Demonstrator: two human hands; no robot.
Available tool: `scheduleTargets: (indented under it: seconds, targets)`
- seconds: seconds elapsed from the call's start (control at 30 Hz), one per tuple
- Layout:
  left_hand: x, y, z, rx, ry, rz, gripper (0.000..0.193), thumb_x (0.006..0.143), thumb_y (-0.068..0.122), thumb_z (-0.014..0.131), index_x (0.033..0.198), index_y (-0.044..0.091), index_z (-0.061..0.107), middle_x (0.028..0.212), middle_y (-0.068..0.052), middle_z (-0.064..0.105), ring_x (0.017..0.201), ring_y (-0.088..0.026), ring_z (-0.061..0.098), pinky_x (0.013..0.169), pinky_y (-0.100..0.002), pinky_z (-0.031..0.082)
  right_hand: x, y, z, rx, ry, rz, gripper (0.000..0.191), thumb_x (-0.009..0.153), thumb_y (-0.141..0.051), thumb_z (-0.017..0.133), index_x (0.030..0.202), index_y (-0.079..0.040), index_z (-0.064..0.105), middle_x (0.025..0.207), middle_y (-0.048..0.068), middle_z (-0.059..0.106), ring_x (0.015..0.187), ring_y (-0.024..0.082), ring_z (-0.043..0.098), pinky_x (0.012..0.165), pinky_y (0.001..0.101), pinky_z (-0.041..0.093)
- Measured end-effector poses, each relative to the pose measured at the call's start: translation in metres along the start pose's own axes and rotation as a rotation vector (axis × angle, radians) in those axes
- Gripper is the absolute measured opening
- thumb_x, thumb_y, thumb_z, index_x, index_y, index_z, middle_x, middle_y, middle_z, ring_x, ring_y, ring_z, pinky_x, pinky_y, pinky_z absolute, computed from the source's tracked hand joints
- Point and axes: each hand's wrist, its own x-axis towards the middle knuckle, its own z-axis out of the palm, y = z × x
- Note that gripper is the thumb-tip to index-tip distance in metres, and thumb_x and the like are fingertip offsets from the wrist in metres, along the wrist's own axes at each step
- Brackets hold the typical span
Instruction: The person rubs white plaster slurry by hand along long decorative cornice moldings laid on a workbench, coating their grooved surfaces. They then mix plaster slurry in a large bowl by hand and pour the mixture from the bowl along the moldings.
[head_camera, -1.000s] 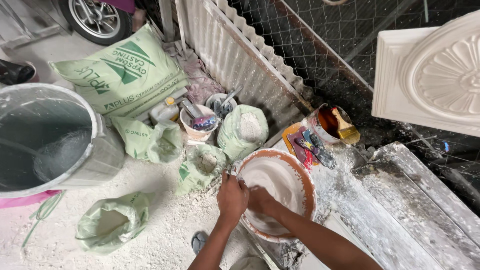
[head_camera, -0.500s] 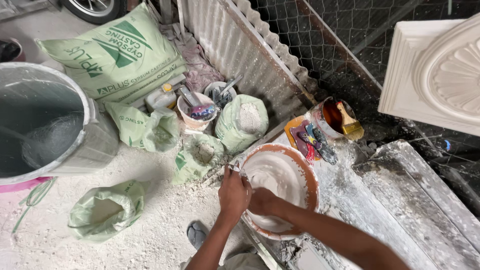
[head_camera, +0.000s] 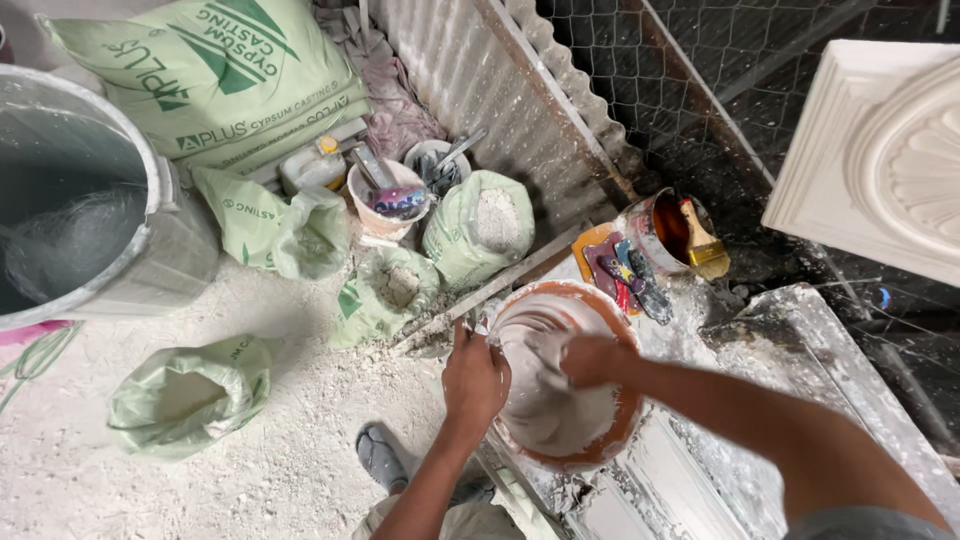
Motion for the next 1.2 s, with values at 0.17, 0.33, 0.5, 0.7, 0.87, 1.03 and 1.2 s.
scheduleTargets:
  seconds: [0.17,0.33,0.5,0.7,0.87,1.03,1.2]
  targets:
    - [0.0,0.002,0.005,-0.013,0.101,0.07,0.048,0.083,0.007,0.061,0.13,-0.001,0.06,0.14,-0.038,0.046,0.095,-0.051,0.066,0.082,-0.054,0.055,0.002,-0.069,0.068,0.535,0.238,0.33,0.041,0.088,-0.035,0.066,0.098,0.004,0.073,0.104,0.027,0.07,0.101,0.04,0.068,0.092,0.0492,0.054]
    - [0.005,-0.001,0.011,0.073,0.038,0.037,0.029,0.087,0.011,0.061,0.11,-0.007,0.063,0.147,-0.037,0.046,0.098,-0.048,0.068,0.085,-0.052,0.057,0.041,-0.093,0.046,0.611,0.397,0.312,0.042,0.091,-0.036,0.064,0.089,0.005,0.076,0.092,0.028,0.072,0.094,0.039,0.072,0.086,0.0491,0.055]
    - [0.004,-0.004,0.01,0.047,0.049,0.073,0.03,0.085,0.008,0.061,0.109,-0.009,0.063,0.143,-0.039,0.046,0.095,-0.05,0.067,0.082,-0.054,0.056,0.025,-0.066,0.033,0.473,0.313,-0.015,0.031,0.076,-0.028,0.072,0.09,0.0,0.076,0.09,0.023,0.072,0.087,0.038,0.071,0.079,0.0474,0.055]
    - [0.005,-0.001,0.007,0.038,0.02,0.042,0.028,0.085,0.008,0.061,0.106,-0.011,0.061,0.145,-0.039,0.044,0.096,-0.051,0.067,0.083,-0.054,0.056,0.042,-0.088,0.02,0.086,0.216,0.26,0.023,0.089,-0.019,0.062,0.093,-0.004,0.079,0.097,0.02,0.075,0.093,0.035,0.073,0.086,0.0464,0.057]
    - [0.003,-0.005,0.007,0.005,0.062,0.101,0.048,0.082,0.004,0.059,0.128,-0.009,0.058,0.14,-0.042,0.045,0.099,-0.055,0.064,0.083,-0.056,0.055,0.007,-0.07,0.047,0.174,0.364,-0.07,0.023,0.089,-0.019,0.062,0.094,-0.004,0.079,0.097,0.02,0.075,0.093,0.035,0.073,0.086,0.0464,0.057]
    - [0.004,-0.012,0.015,0.098,0.022,0.044,0.025,0.089,0.01,0.061,0.107,-0.008,0.061,0.145,-0.041,0.046,0.103,-0.053,0.066,0.089,-0.054,0.056,0.039,-0.055,0.009,0.15,0.3,0.246,0.024,0.09,-0.018,0.061,0.094,-0.004,0.079,0.097,0.02,0.075,0.094,0.035,0.073,0.087,0.0463,0.056]
    - [0.005,-0.016,0.016,0.008,0.087,0.132,0.038,0.084,0.005,0.059,0.119,-0.01,0.059,0.138,-0.044,0.048,0.101,-0.056,0.063,0.085,-0.055,0.054,0.024,-0.102,0.053,0.19,0.346,-0.073,0.024,0.09,-0.018,0.06,0.094,-0.004,0.08,0.098,0.02,0.075,0.094,0.035,0.073,0.088,0.0462,0.056]
